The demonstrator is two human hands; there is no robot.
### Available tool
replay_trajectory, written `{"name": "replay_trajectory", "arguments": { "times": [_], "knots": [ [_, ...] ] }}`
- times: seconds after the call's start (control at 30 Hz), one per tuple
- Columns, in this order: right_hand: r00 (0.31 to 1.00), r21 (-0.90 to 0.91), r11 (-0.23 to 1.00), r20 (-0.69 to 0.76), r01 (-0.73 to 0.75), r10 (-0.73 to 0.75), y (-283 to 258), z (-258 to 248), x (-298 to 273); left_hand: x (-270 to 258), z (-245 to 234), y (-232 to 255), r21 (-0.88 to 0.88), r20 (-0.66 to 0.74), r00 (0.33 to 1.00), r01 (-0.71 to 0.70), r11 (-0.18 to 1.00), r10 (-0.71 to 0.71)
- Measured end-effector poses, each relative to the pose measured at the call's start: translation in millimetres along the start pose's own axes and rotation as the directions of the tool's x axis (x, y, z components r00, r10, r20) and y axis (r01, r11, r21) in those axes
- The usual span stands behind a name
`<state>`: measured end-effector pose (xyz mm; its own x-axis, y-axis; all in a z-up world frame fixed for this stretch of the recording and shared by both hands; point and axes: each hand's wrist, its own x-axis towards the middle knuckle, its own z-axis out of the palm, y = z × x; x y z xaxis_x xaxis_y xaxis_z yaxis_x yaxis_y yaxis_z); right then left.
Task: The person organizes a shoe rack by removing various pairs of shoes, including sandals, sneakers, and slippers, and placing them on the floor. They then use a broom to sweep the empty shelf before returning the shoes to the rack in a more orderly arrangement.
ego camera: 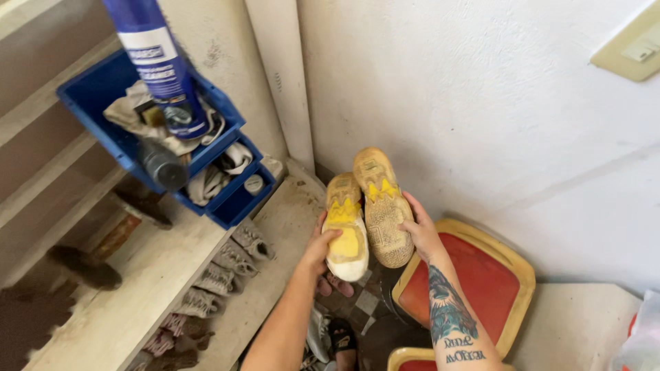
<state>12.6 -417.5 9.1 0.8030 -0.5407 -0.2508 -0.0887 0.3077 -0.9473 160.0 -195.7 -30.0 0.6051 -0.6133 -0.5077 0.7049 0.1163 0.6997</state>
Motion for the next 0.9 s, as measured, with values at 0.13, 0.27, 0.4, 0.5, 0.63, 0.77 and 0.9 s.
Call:
{"name": "replay_trajectory", "arguments": {
  "times": [0.13,0.27,0.4,0.5,0.63,0.77,0.9],
  "knots": [
    [0.994,-0.194,0.975,-0.045,-0.104,0.097,-23,-13,40,20,39,-22,-0.051,-0.170,0.980,-0.109,0.993,0.099],
    [0.952,-0.125,0.992,-0.306,-0.025,-0.014,-26,-47,60,84,83,-11,0.072,-0.107,0.987,-0.108,0.992,0.116],
    [0.966,-0.112,0.994,-0.257,0.000,-0.029,-16,-68,62,88,42,3,0.080,0.047,0.987,-0.155,0.985,0.152],
    [0.984,-0.315,0.934,-0.114,-0.167,0.138,-25,-88,59,88,24,-3,-0.194,-0.198,0.972,-0.162,0.967,0.124],
    [0.987,-0.523,0.838,-0.061,-0.156,0.146,-42,-100,46,111,38,13,0.067,-0.393,0.889,-0.228,0.971,0.235],
    [0.929,-0.329,0.930,-0.368,-0.162,0.032,-39,-104,29,151,96,39,0.464,-0.072,0.974,-0.156,0.872,0.213],
    [0.923,-0.535,0.843,-0.350,-0.055,-0.162,-20,-94,21,154,102,46,0.282,0.057,0.986,-0.167,0.945,0.157]
  ]
}}
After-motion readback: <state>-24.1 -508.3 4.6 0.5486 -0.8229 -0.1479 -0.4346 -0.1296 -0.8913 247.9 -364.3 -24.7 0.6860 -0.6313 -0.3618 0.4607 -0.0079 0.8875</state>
